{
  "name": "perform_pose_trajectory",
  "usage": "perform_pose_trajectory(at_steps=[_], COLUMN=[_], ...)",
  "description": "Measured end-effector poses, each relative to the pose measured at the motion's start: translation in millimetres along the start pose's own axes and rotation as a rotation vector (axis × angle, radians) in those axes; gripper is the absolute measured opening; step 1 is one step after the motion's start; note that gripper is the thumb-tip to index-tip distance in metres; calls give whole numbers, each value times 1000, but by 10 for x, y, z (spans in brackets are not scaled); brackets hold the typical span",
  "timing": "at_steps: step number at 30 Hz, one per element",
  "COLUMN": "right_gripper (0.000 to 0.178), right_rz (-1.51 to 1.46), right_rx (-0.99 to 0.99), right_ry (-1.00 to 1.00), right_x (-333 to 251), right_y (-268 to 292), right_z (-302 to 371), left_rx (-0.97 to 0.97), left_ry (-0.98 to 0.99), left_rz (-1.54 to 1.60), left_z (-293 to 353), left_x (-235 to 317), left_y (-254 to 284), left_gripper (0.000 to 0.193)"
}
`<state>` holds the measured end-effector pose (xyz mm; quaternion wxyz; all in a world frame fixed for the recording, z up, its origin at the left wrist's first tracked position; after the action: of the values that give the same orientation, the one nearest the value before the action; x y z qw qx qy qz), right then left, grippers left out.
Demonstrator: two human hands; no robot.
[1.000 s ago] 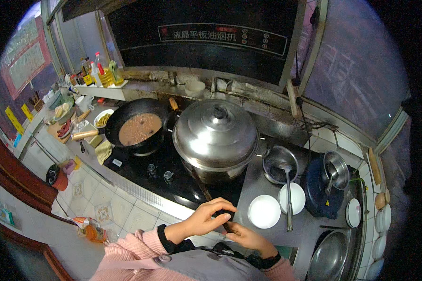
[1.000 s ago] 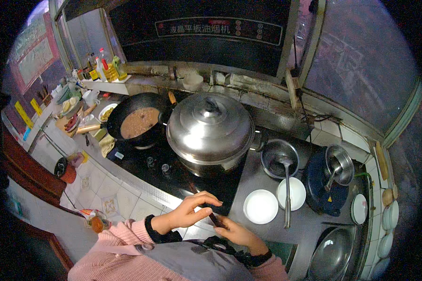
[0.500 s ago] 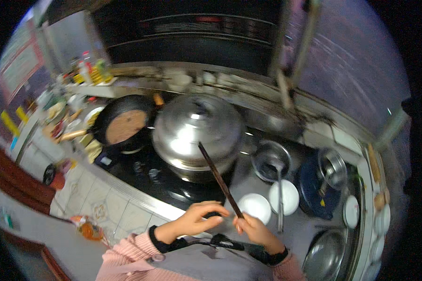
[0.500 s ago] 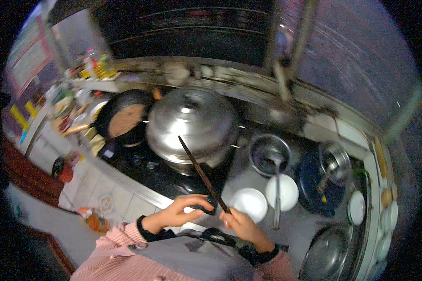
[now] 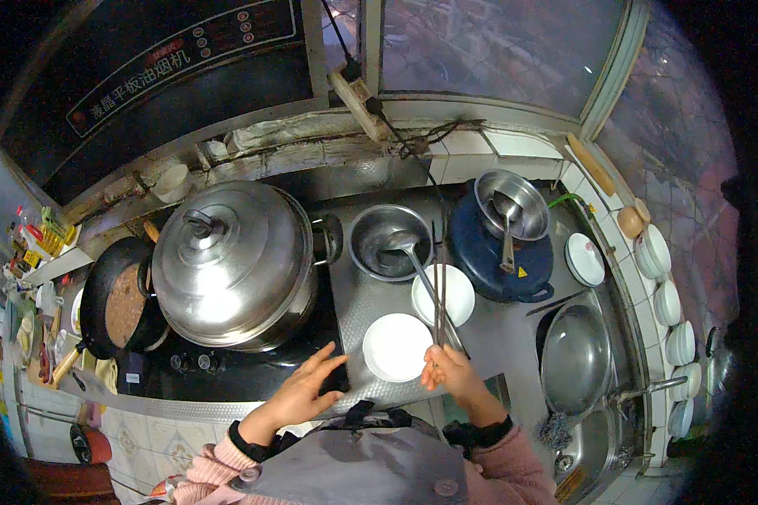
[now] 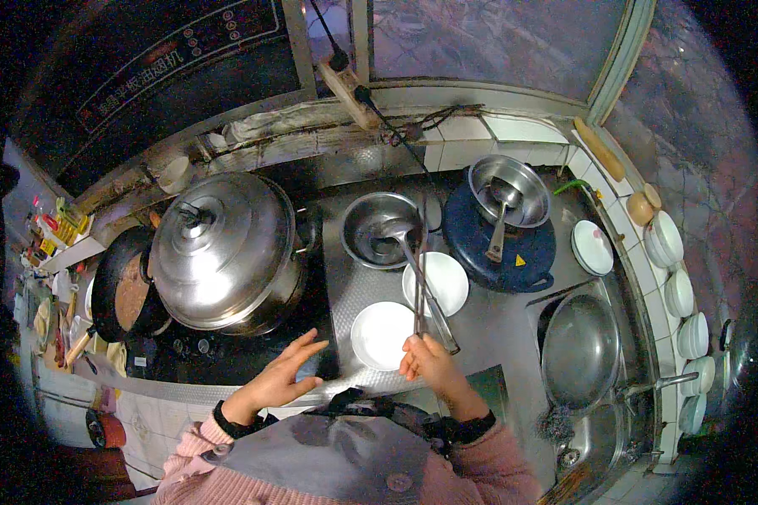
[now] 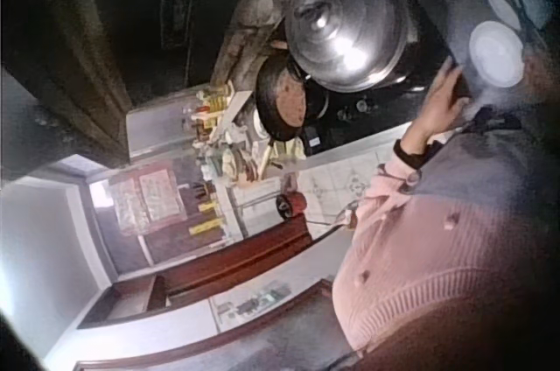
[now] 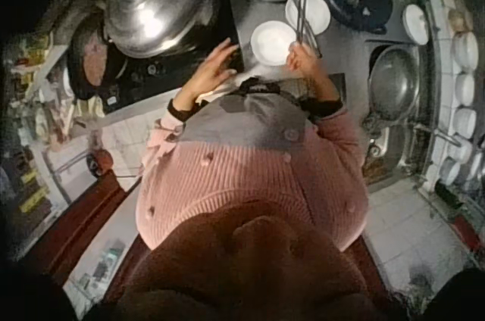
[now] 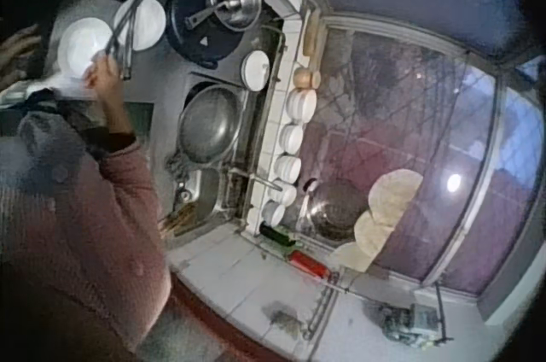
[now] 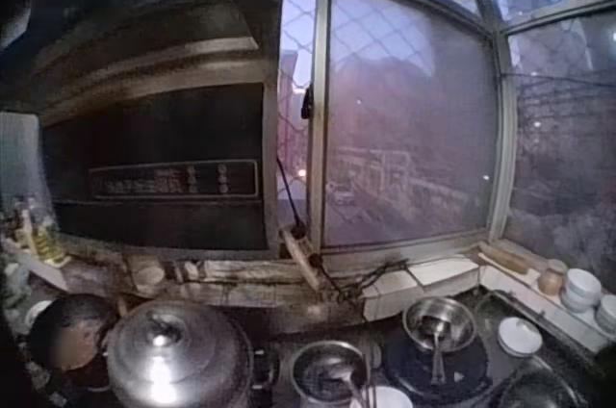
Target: The person washes a white bowl and chopsticks at the sink, then returns to the stove to stir a pot of boiling liquid. They place sweet potatoes and peeled potatoes into a steamer basket and set it on the pot to steam.
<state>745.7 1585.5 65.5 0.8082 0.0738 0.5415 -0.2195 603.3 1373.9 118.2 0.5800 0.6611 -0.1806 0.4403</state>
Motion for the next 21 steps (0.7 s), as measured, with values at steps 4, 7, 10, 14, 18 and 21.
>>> perform_pose_trajectory(at_steps=[4, 7, 10, 14, 18, 21], right_gripper=[32, 33, 33, 32, 36, 41], right_rz=[70, 162, 251, 281, 153, 113], right_rx=[91, 194, 238, 187, 117, 106], right_ry=[-14, -46, -114, -166, -199, -210], right_x=[-26, 3, 102, 304, 502, 588], right_y=[386, 841, 1213, 1436, 1402, 1364], right_z=[86, 149, 59, -197, -374, -419], left_rx=[-140, -137, -142, -113, -146, -128], left_ry=[104, 156, 200, 206, 223, 229], left_rz=[85, 100, 117, 131, 107, 98], left_z=[-52, -32, -15, -27, -13, 13], left_x=[-84, -169, -234, -242, -243, -246], left_y=[-24, -33, -80, -127, -183, -215], left_gripper=[44, 39, 39, 35, 28, 25])
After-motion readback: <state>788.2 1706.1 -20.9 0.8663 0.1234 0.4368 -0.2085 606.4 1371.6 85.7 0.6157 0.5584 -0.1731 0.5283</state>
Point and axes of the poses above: each hand's wrist, its own z-axis away from the middle knuckle, its own y-axis out of the back of the hand, x = y × z, the point moved 6 cm from there along -z, towards the middle knuckle, and after that the axes turned 2 degrees about y, right-handed, at the moved point
